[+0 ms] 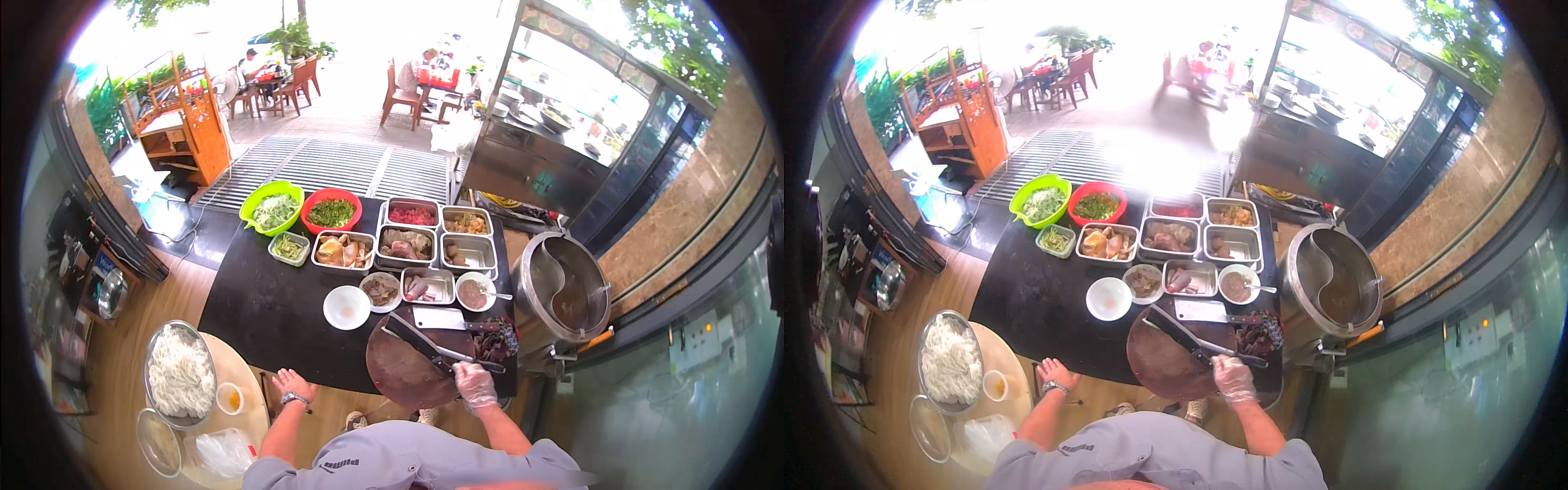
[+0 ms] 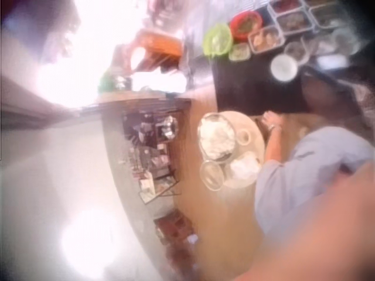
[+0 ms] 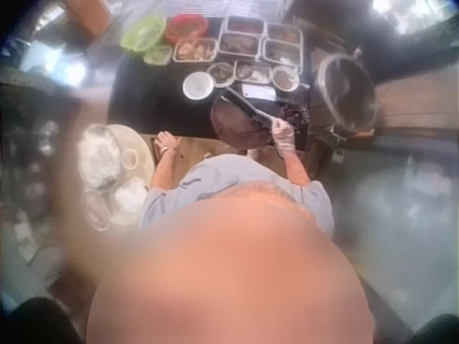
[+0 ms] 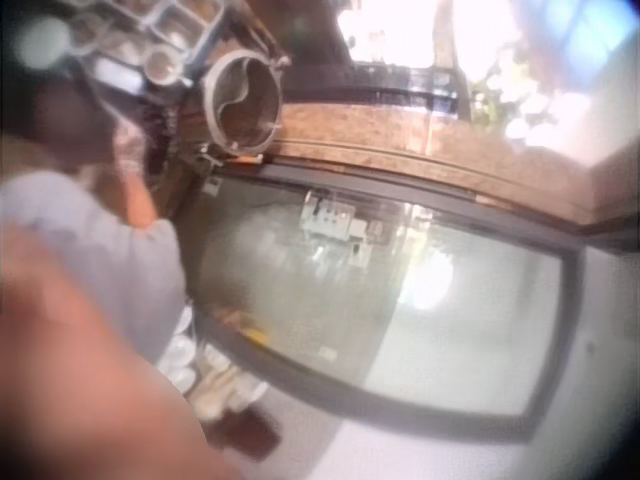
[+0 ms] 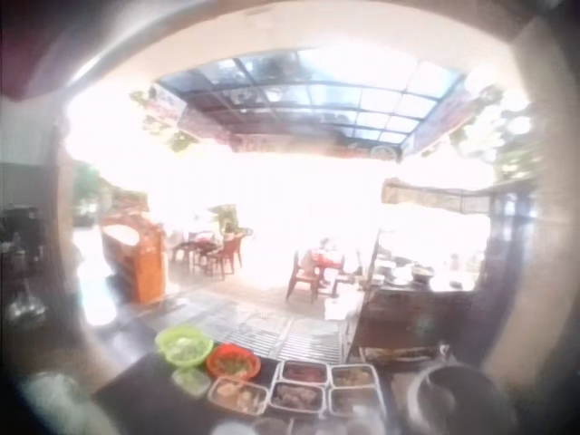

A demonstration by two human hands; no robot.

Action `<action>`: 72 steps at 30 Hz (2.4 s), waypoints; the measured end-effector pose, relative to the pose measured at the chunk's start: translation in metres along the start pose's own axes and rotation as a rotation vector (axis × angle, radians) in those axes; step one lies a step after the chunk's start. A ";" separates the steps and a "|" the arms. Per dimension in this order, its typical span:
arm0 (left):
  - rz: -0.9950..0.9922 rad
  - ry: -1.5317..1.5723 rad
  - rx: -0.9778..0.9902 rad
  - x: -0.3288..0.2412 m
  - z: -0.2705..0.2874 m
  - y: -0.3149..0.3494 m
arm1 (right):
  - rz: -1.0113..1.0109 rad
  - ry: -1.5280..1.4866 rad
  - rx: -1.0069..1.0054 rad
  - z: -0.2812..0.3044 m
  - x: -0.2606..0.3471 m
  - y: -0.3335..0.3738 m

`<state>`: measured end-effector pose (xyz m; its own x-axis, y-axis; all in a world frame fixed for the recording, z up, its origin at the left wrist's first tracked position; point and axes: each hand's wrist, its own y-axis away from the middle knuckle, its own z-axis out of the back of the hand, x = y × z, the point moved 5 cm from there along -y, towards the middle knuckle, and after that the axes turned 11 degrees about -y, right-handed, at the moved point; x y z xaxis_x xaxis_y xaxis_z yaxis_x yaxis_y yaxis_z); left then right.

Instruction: The person assembles bowls of noodle soup by placing noodles, sliced meat, and vegetables into bowls, then ladles broth over the ingredients. The person hands the completed bowls to a coworker for serving.

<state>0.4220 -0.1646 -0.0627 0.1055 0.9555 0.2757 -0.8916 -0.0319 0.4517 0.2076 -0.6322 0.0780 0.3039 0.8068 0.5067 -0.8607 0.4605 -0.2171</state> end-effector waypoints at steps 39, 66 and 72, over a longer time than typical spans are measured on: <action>-0.051 0.037 0.217 -0.018 0.072 -0.008 | 0.186 0.299 0.206 -0.060 0.005 -0.061; -0.139 0.045 0.179 -0.020 0.060 -0.012 | -0.380 0.302 -0.415 0.122 -0.118 -0.199; -0.080 0.081 0.248 -0.019 0.061 -0.008 | -0.694 0.127 -1.011 0.066 -0.125 -0.400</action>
<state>0.4541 -0.2004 -0.0200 0.1265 0.9779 0.1662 -0.7460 -0.0167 0.6658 0.4871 -0.9416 0.1571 0.6569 0.2816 0.6994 0.1846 0.8393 -0.5113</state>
